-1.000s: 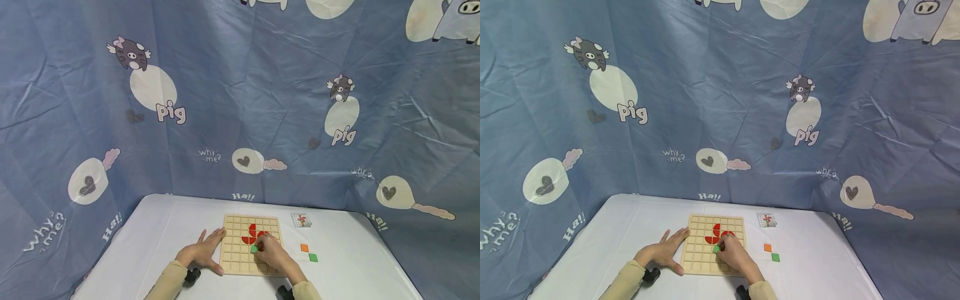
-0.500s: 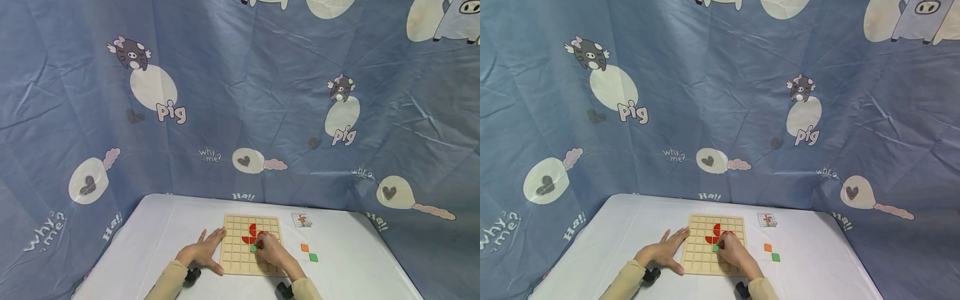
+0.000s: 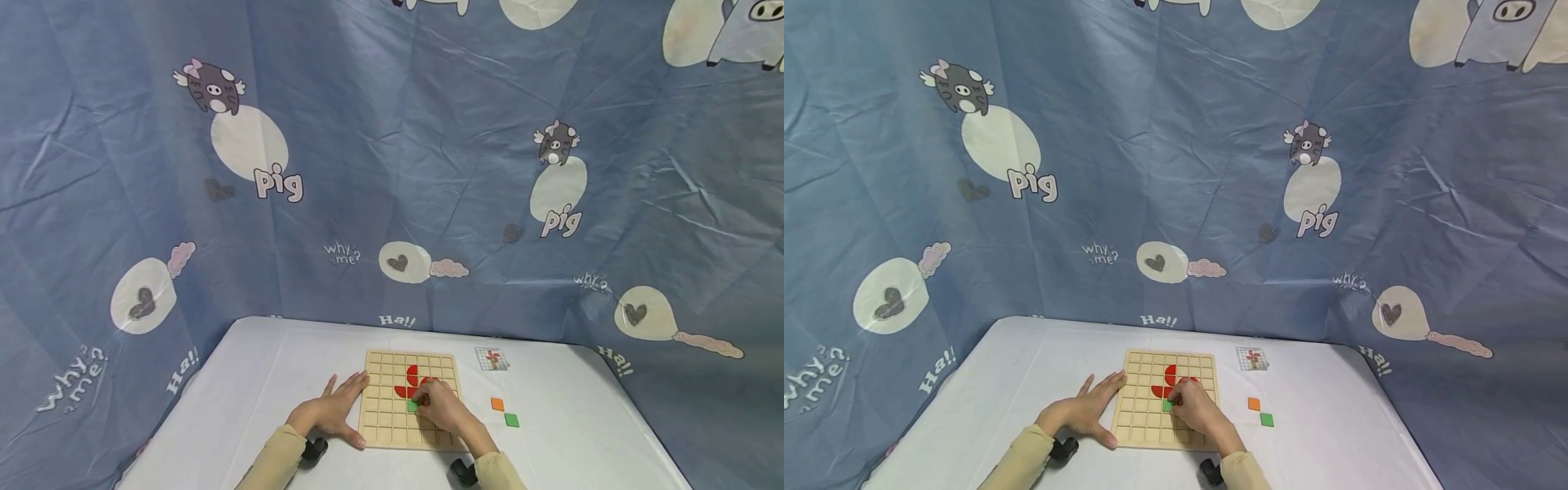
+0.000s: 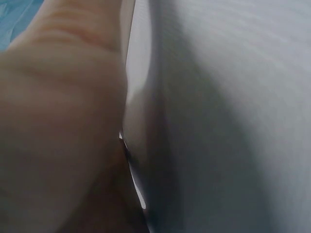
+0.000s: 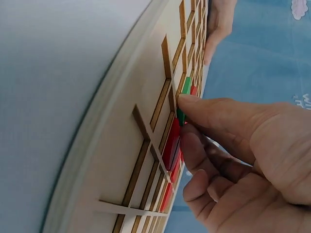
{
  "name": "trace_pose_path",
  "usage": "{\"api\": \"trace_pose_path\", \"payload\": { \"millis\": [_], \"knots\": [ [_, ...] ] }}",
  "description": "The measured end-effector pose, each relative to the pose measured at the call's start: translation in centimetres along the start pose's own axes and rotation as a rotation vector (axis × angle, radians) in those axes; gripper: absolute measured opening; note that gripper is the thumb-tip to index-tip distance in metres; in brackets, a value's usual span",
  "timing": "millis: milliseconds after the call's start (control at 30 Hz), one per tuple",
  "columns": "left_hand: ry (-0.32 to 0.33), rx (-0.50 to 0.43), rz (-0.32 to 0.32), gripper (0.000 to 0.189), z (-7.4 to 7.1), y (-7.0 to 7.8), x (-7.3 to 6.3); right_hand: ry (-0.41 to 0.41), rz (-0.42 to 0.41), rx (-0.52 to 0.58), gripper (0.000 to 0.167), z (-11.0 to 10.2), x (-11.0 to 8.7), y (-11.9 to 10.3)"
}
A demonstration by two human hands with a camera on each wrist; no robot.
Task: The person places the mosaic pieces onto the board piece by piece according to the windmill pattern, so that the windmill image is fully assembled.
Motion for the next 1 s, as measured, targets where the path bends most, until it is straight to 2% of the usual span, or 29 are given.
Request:
{"api": "trace_pose_path", "payload": {
  "millis": [400,733,1000],
  "knots": [
    [0.0,-0.018,0.02,0.131,0.0,0.0,0.0,-0.028,0.02,0.036,0.015,0.2,-0.1,0.0],
    [0.004,-0.021,0.032,0.129,-0.3,0.4,-0.1,0.047,0.019,0.086,0.02,-0.8,-0.6,0.0],
    [0.003,-0.025,0.035,0.129,-0.3,0.6,-0.1,0.085,0.044,0.11,0.023,-2.3,-1.2,1.2]
  ]
}}
Point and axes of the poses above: each hand's wrist, its own x-axis towards the middle knuckle, its own z-axis out of the palm, y = z × x, the point moved 7 cm from there along x, towards the middle knuckle, and after that the axes turned 13 degrees about z, right-handed, at the moved point
